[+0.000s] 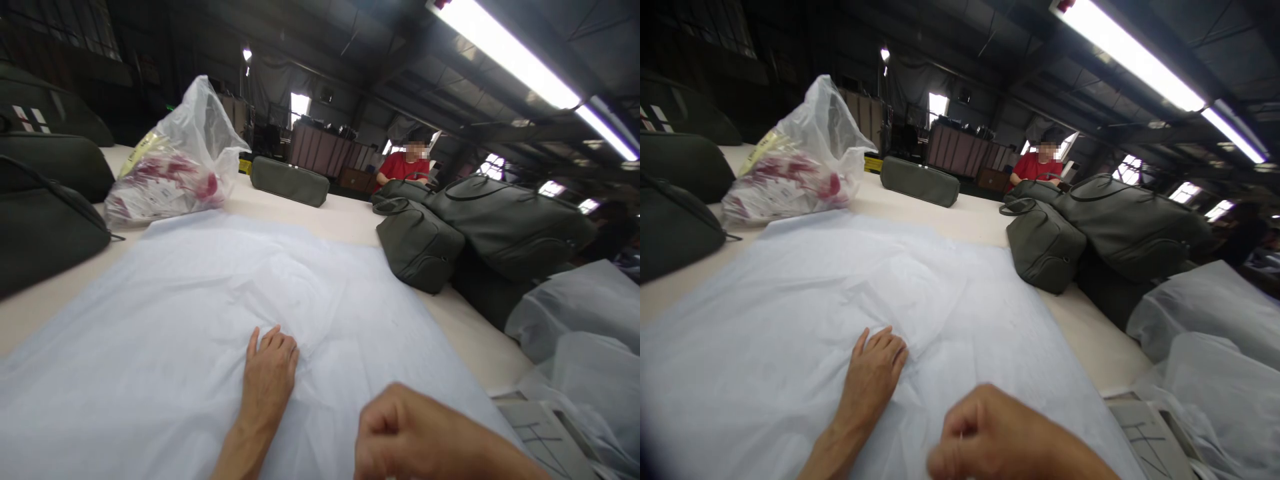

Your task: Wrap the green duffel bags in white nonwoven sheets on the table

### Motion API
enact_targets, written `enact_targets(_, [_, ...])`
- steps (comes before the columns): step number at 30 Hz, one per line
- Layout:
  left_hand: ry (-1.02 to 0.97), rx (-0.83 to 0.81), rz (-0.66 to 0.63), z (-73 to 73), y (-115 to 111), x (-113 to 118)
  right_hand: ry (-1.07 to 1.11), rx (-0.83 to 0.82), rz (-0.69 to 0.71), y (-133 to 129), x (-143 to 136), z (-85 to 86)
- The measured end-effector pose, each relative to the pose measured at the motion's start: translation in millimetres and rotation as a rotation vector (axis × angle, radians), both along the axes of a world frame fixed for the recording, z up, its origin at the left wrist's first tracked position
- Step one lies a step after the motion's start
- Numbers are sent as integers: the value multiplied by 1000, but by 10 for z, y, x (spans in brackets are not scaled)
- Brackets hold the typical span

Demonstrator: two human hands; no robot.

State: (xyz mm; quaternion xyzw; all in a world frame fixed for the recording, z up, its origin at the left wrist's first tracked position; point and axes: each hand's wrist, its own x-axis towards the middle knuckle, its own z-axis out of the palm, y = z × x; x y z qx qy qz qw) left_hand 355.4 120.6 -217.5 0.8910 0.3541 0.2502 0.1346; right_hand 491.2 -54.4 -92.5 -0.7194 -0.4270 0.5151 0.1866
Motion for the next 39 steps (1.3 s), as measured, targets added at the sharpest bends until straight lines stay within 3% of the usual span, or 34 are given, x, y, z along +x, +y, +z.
enact_targets(1, [21,8,5,11,-1,-2,30,27,-45,217,90,4])
enact_targets(3, [68,24,15,35,-4,-7,-95,241,-178,588,255,-96])
enact_targets(6, [157,28,28,86,-7,-22,-538,594,-246,915,409,-486])
enact_targets(9, [267,-5,24,187,-2,-60,-735,537,-100,1057,423,-908])
enact_targets(11, [351,-55,-7,290,10,-93,-748,441,-5,1142,387,-1071])
enact_targets(16, [548,-315,-16,483,63,-133,-696,446,164,1431,313,-1104])
enact_targets(18, [557,-331,-25,448,89,-122,-674,473,224,1532,298,-1098])
enact_targets(20, [494,-221,-82,333,120,-102,-671,501,257,1597,290,-1120])
enact_targets(25, [243,197,-79,-135,215,-77,-673,693,245,1602,357,-1230])
enact_targets(29, [270,281,-85,-378,240,-112,-785,825,-48,1467,518,-1318])
enact_targets(31, [298,271,-76,-397,234,-119,-859,788,-125,1357,579,-1370])
enact_targets(35, [351,181,-75,-316,215,-109,-918,627,-15,1143,548,-1438])
enact_targets(39, [383,85,-67,-224,183,-106,-939,525,39,1052,388,-1398])
